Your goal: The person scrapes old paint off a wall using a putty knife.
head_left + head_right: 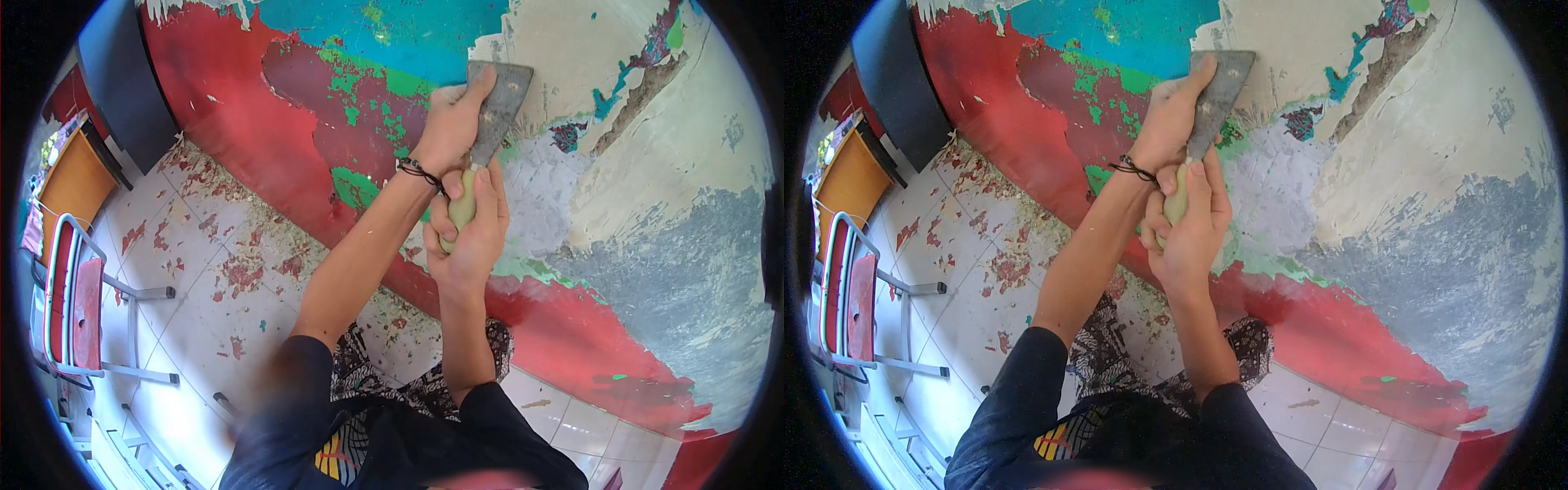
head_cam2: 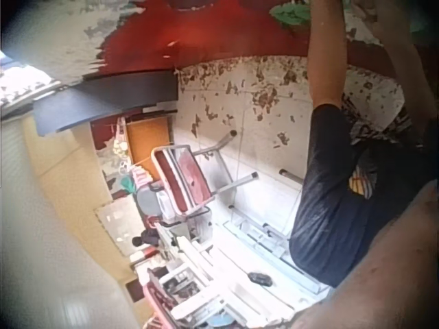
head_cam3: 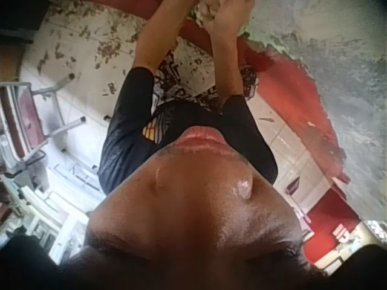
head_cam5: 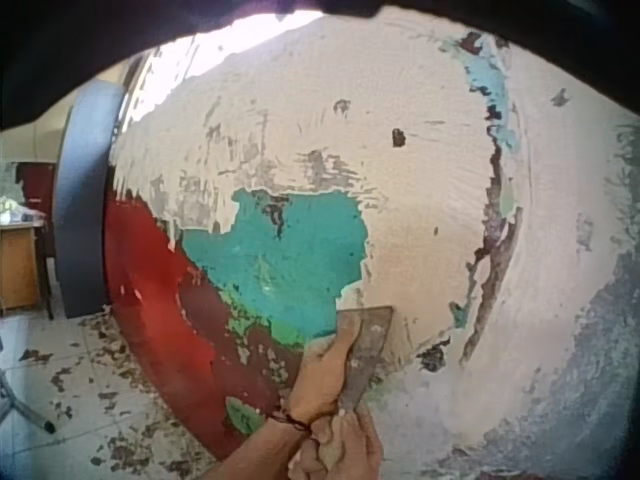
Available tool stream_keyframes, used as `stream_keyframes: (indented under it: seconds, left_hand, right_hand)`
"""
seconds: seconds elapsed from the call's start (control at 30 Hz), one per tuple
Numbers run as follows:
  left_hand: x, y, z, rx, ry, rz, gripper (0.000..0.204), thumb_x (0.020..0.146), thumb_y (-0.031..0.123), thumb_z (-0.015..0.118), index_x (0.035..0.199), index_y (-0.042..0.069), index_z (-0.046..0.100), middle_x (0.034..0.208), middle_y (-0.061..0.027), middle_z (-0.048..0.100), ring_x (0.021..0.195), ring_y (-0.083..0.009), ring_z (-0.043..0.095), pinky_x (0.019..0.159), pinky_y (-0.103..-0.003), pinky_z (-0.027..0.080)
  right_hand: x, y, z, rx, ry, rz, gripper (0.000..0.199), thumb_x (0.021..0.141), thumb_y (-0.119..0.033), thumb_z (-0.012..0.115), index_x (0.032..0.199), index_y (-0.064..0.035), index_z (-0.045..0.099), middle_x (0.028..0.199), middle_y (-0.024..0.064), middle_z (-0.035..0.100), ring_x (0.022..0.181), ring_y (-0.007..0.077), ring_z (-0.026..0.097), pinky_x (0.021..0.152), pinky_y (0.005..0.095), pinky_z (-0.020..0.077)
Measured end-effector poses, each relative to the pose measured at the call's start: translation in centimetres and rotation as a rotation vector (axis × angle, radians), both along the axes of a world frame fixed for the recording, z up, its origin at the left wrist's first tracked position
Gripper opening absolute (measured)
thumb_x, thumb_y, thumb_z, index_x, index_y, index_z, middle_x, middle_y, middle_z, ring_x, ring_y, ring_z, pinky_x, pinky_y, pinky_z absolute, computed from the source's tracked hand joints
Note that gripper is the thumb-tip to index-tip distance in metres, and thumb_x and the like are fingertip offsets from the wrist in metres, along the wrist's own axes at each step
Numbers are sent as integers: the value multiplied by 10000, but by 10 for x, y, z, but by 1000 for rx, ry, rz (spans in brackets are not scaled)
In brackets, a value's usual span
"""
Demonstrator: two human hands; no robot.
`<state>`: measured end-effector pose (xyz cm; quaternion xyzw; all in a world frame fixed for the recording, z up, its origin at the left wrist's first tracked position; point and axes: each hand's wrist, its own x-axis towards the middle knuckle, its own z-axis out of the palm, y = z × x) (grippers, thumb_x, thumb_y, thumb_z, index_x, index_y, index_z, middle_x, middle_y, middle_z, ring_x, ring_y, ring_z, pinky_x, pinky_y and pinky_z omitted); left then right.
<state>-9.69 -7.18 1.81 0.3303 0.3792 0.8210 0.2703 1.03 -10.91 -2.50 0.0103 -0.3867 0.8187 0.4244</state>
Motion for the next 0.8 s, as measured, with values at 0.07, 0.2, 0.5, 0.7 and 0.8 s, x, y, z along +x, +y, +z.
stream_keyframes:
  seconds: [0.07,0.2,0.5,0.7,0.8]
  left_hand:
    - [-2,4,4,21,17,47,395,900,381,606,816,-4,636,714,-37,609,566,-101,534,488,-282,437]
    - [6,-1,11,-5,-37,27,428,868,448,612,815,23,612,669,-38,581,481,-120,512,408,-276,411]
    - [-5,4,10,65,29,123,380,887,349,624,834,-27,641,766,-49,629,601,-117,544,544,-281,450]
    - [-20,17,3,-10,128,164,425,851,423,642,826,-1,633,662,-48,585,499,-150,526,429,-289,410]
    - [0,0,37,40,-97,10,399,873,351,636,753,-30,634,701,-35,593,605,-104,496,529,-303,419]
  right_hand:
    - [3,4,6,4,-29,38,216,981,-199,401,1170,-99,433,785,22,460,397,50,300,272,198,165]
    - [2,1,12,-19,-18,39,172,977,-196,407,1123,-110,441,784,20,461,395,50,302,274,195,165]
    - [-2,2,12,18,12,61,198,972,-211,421,1147,-119,411,782,17,456,412,53,310,273,198,175]
    - [0,2,15,12,-3,67,201,974,-223,415,1142,-116,386,786,13,462,411,60,315,274,200,184]
    - [-2,12,24,13,-59,42,207,978,-232,409,1154,-126,383,780,8,465,412,60,316,281,200,185]
